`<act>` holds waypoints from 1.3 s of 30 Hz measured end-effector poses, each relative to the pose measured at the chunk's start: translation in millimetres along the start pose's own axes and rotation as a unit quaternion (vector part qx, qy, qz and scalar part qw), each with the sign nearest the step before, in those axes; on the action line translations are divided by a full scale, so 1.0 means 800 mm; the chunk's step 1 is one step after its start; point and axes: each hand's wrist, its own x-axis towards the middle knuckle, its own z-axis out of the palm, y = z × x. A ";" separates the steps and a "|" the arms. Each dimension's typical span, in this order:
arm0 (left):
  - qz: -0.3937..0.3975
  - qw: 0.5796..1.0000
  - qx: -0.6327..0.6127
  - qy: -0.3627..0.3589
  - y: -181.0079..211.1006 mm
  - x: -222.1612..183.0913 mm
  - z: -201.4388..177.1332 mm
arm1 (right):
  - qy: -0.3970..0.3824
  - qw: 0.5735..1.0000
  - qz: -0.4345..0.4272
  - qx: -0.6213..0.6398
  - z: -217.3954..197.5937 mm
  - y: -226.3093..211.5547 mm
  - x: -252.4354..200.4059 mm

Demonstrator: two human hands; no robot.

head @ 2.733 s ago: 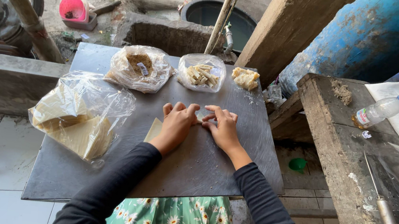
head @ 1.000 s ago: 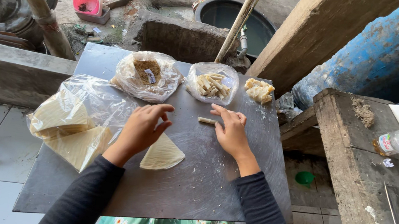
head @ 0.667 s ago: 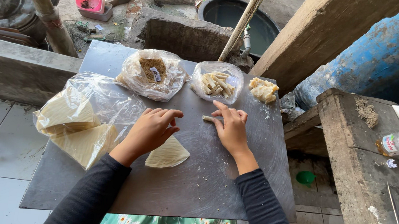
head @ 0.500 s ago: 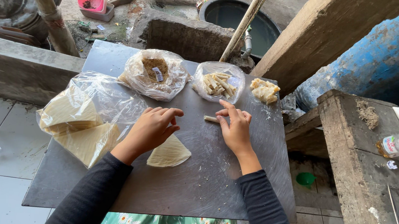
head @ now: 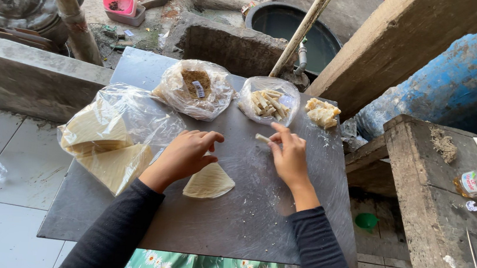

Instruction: The person folds triangular pastry wraps by hand, placing a small amount of filling inside each from a plastic bag and pressing the edges to seal them. They repeat the process with several wraps from a stack.

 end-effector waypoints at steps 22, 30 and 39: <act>-0.074 0.992 -0.086 0.059 -0.034 -0.001 0.018 | -0.256 0.931 -0.044 0.258 0.006 -0.184 -0.035; -0.070 0.992 -0.073 0.070 -0.024 -0.001 0.011 | -0.264 0.918 0.067 0.288 0.030 -0.184 -0.047; -0.049 0.970 -0.149 0.188 -0.003 0.002 0.009 | -0.021 0.828 0.223 0.515 0.034 -0.093 -0.020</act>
